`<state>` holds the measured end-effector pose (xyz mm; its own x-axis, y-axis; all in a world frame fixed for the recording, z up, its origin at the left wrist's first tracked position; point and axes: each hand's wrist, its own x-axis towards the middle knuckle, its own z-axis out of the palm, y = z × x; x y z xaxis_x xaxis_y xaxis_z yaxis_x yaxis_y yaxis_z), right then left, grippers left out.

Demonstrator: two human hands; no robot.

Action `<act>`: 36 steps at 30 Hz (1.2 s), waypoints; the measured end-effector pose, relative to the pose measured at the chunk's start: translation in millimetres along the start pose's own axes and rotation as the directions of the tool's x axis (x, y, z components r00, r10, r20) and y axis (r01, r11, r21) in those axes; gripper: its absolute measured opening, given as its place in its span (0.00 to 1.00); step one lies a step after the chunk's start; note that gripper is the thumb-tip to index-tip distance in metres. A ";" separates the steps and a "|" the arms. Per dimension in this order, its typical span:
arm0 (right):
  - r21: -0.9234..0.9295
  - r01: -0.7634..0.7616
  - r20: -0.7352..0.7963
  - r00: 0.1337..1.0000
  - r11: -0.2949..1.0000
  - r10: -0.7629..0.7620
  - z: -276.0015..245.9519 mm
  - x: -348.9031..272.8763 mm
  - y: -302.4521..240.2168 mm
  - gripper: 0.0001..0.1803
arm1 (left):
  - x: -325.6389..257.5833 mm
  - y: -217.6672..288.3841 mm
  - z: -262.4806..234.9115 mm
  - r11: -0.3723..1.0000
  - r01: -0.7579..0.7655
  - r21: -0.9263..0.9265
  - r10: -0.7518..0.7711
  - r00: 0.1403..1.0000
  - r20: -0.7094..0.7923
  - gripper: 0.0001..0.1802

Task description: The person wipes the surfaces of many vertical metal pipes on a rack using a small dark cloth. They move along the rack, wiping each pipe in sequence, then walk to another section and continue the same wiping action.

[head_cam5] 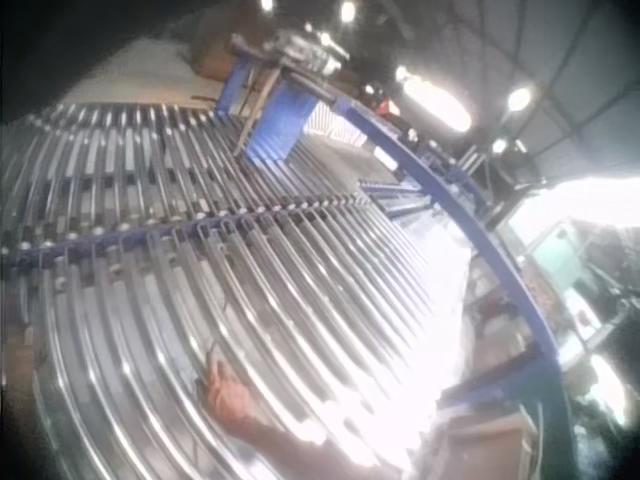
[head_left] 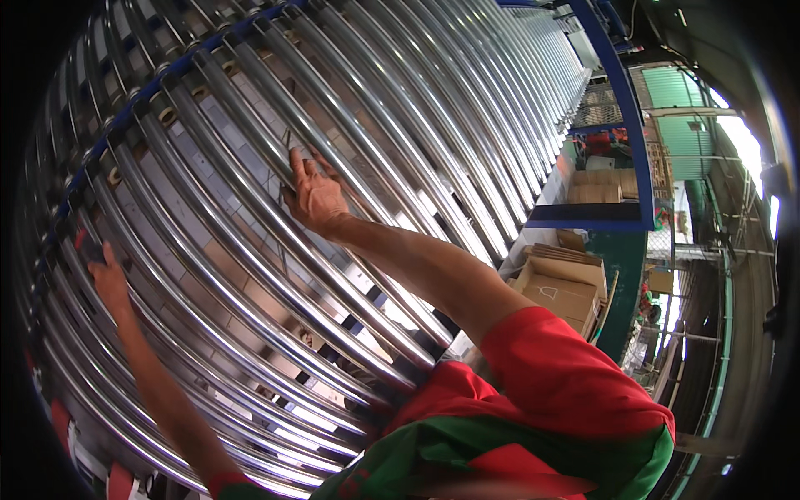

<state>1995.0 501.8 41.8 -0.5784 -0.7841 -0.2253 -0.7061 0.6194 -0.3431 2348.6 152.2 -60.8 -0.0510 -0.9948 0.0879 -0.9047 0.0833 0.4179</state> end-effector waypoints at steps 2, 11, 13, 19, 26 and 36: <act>0.010 -0.031 0.032 0.999 0.999 0.030 -2.7 -0.2 -1.2 0.44 | -91.3 -16.6 -19.8 0.998 -0.062 -0.021 0.063 0.997 0.043 0.37; 0.043 -0.033 -0.020 0.999 0.999 0.034 4.6 -0.8 -0.4 0.45 | -531.2 -30.0 -181.7 0.897 0.344 -0.278 -0.238 0.905 0.352 0.33; 0.000 -0.034 -0.031 0.999 0.999 0.034 4.2 -0.7 -2.3 0.44 | -523.1 -41.7 -187.9 0.615 0.498 -0.611 -0.468 0.854 0.226 0.31; 0.035 -0.065 0.027 0.998 0.997 0.064 1.3 -0.6 -4.1 0.43 | -341.2 -87.1 -203.6 0.911 0.310 -0.271 -0.376 0.894 -0.243 0.28; -0.094 -0.007 0.009 1.000 0.996 0.008 -2.5 -3.0 -5.6 0.45 | -119.5 -49.8 -93.5 0.905 -0.417 0.083 0.422 0.905 -0.058 0.34; -0.295 -0.102 0.087 0.987 0.950 0.133 17.4 5.1 4.6 0.43 | 118.1 -39.6 -25.4 0.537 -0.606 0.587 0.703 0.706 0.085 0.28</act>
<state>1995.9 500.1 23.3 -0.6293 -0.6954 -0.3471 -0.7324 0.6800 -0.0345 2389.2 32.9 -44.0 -0.7081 -0.6486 0.2792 -0.7034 0.6130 -0.3598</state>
